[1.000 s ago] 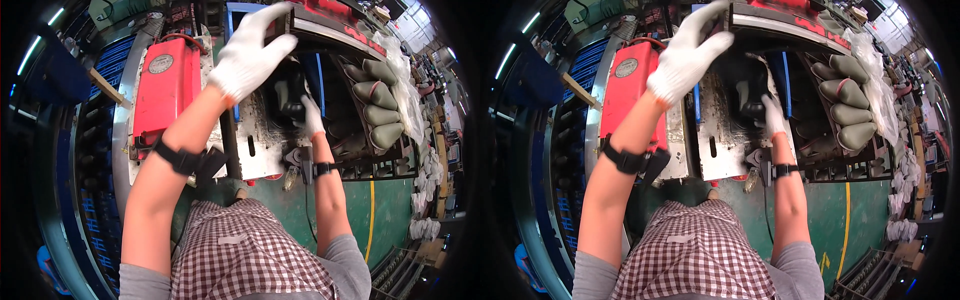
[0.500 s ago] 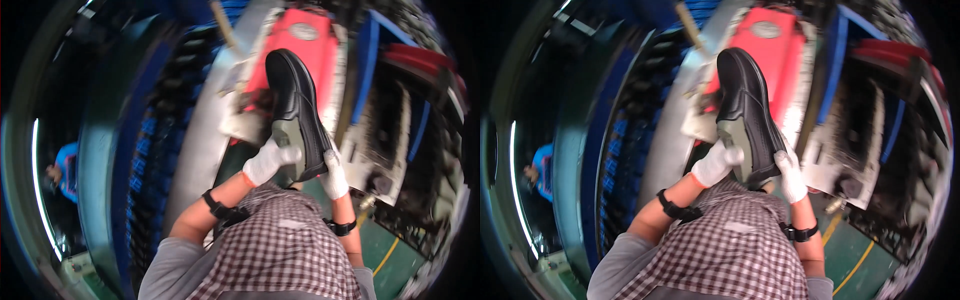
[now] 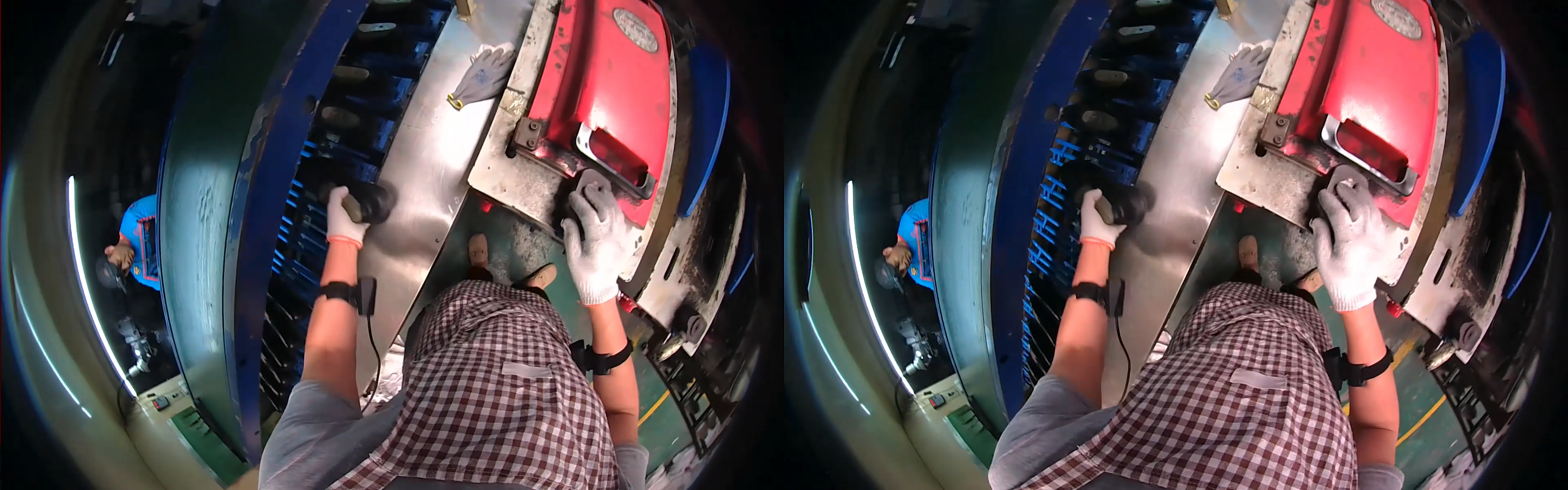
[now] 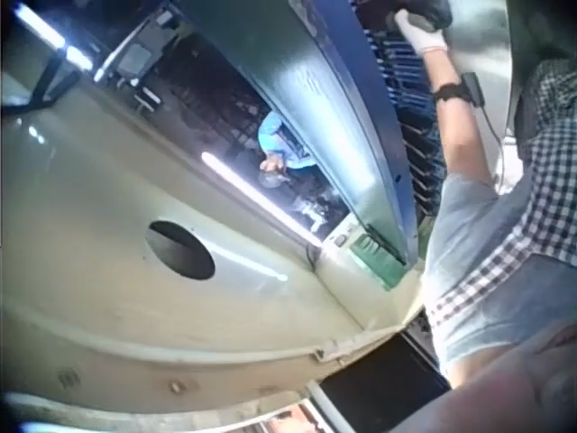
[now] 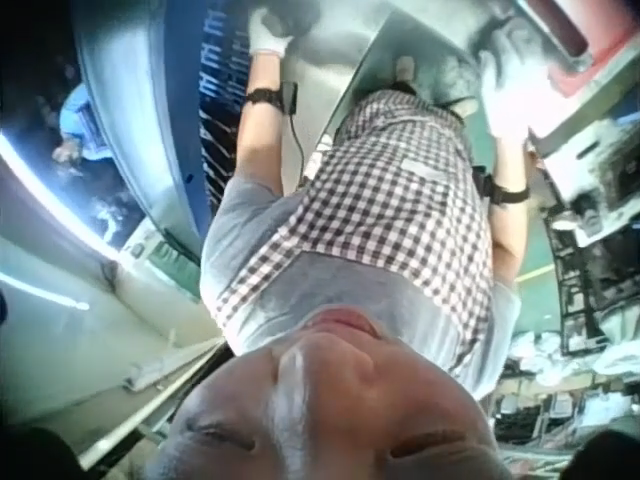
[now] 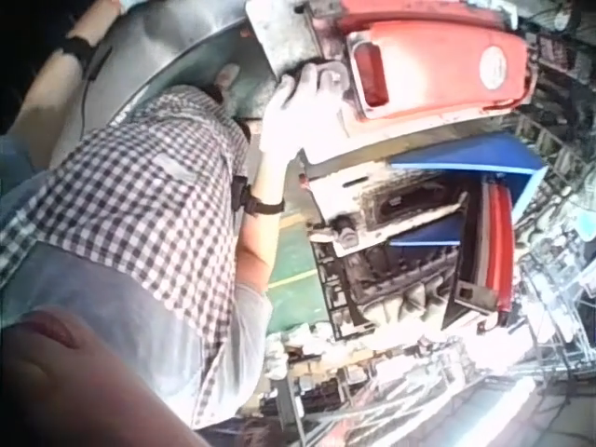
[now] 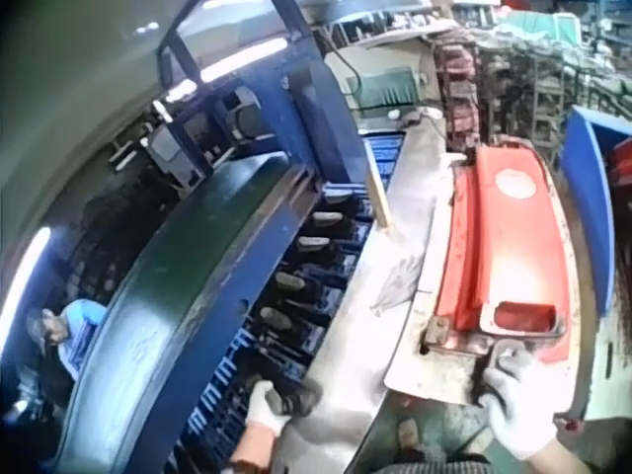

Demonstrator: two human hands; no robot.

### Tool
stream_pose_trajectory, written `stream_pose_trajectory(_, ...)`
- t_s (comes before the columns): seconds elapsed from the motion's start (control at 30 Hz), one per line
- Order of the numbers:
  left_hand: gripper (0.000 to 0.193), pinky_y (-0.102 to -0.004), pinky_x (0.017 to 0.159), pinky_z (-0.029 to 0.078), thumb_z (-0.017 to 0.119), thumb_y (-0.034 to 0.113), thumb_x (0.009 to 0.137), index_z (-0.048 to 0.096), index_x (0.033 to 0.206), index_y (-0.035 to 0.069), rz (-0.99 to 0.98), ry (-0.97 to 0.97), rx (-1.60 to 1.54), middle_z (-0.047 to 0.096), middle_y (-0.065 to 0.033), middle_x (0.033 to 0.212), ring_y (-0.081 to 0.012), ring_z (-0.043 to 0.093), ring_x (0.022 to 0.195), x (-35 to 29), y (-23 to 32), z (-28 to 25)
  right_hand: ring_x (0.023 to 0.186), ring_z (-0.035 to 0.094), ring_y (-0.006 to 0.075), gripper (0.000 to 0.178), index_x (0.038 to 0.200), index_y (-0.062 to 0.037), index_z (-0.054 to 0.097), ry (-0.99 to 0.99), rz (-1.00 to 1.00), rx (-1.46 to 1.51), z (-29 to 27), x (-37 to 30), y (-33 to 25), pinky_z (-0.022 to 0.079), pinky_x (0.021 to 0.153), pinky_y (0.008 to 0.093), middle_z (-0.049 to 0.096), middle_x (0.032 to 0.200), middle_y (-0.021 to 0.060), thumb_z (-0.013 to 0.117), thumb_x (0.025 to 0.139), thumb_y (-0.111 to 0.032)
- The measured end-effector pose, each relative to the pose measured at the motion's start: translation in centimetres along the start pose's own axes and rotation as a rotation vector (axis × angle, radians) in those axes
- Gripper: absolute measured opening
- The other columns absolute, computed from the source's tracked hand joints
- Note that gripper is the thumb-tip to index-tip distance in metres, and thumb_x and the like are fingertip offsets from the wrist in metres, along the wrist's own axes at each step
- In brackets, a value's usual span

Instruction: Operating a shoe-pressing or finishing machine to process footwear on an assembly line.

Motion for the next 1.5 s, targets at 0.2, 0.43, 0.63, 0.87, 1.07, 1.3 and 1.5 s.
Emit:
stream_pose_trajectory(0.2, 0.038, -0.0540, 0.086, 0.054, 0.071, 0.048, 0.081, 0.065, 0.107, 0.022, -0.004, -0.026, -0.098, 0.071, -0.0031, 0.105, -0.0290, 0.071, 0.092, 12.2, 5.1, -0.4, 0.129, 0.060, 0.0367, 0.045, 0.122, -0.0132, 0.072, -0.067, 0.054, -0.041, 0.7, 0.2, 0.0, 0.048, 0.107, 0.0482, 0.067, 0.130, 0.0104, 0.081, 0.078, -0.009)
stream_pose_trajectory(0.43, 0.069, -0.0665, 0.117, 0.030, 0.064, 0.059, 0.089, 0.054, 0.145, 0.020, 0.063, 0.081, 0.085, 0.061, -0.0104, 0.144, -0.0361, 0.054, 0.135, 20.9, 6.9, -0.5, 0.128, 0.058, 0.0367, 0.050, 0.127, -0.0133, 0.071, -0.100, 0.069, -0.097, 1.2, 0.4, -0.5, 0.044, 0.109, 0.0493, 0.066, 0.130, 0.0103, 0.082, 0.078, -0.010)
stream_pose_trajectory(0.63, 0.082, -0.0468, 0.121, 0.035, 0.065, 0.055, 0.096, 0.043, 0.154, 0.002, 0.467, 0.191, 0.192, 0.046, -0.0182, 0.160, -0.0339, 0.049, 0.143, 18.8, 4.4, -4.5, 0.128, 0.058, 0.0357, 0.048, 0.126, -0.0132, 0.071, -0.075, 0.064, -0.079, 0.8, 0.8, -0.9, 0.045, 0.109, 0.0486, 0.066, 0.129, 0.0095, 0.081, 0.079, -0.012)
stream_pose_trajectory(0.87, 0.091, -0.0457, 0.125, 0.030, 0.072, 0.050, 0.089, 0.038, 0.159, 0.002, 0.392, -0.274, 1.119, 0.041, -0.0329, 0.158, -0.0443, 0.041, 0.148, 6.1, -6.1, -1.0, 0.127, 0.059, 0.0338, 0.046, 0.124, -0.0134, 0.072, -0.026, 0.071, -0.069, 0.8, 0.3, -0.5, 0.046, 0.107, 0.0477, 0.066, 0.126, 0.0089, 0.081, 0.080, -0.013)
stream_pose_trajectory(1.07, 0.122, -0.0509, 0.117, 0.040, 0.083, 0.062, 0.076, 0.016, 0.167, 0.014, 0.776, 0.067, 1.763, 0.040, -0.0267, 0.158, -0.0460, 0.045, 0.141, 4.4, -8.5, -1.0, 0.123, 0.062, 0.0336, 0.043, 0.123, -0.0141, 0.071, 0.000, 0.046, -0.057, 0.9, 0.4, -0.6, 0.049, 0.104, 0.0464, 0.067, 0.123, 0.0084, 0.080, 0.081, -0.014)
stream_pose_trajectory(1.3, 0.134, -0.0476, 0.112, 0.047, 0.090, 0.057, 0.070, 0.010, 0.169, 0.012, 0.397, -0.095, 1.826, 0.052, -0.0311, 0.147, -0.0447, 0.057, 0.132, 2.2, -3.9, 2.4, 0.125, 0.061, 0.0327, 0.040, 0.124, -0.0151, 0.072, 0.027, 0.050, -0.059, 1.5, -0.1, -0.2, 0.048, 0.106, 0.0458, 0.067, 0.129, 0.0089, 0.079, 0.085, -0.016)
stream_pose_trajectory(1.5, 0.134, -0.0487, 0.112, 0.048, 0.093, 0.055, 0.066, 0.016, 0.169, 0.016, 0.414, -0.090, 1.835, 0.051, -0.0239, 0.151, -0.0397, 0.055, 0.136, 3.9, -3.6, 1.5, 0.128, 0.059, 0.0327, 0.041, 0.128, -0.0156, 0.071, -0.018, 0.050, -0.053, 1.6, 0.0, -0.4, 0.047, 0.109, 0.0460, 0.067, 0.132, 0.0097, 0.078, 0.087, -0.016)
Point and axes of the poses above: each hand's wrist, its own x-axis towards the middle knuckle, its own z-axis out of the palm, y = z × x, the point moved 3 cm from there along x, towards the middle knuckle
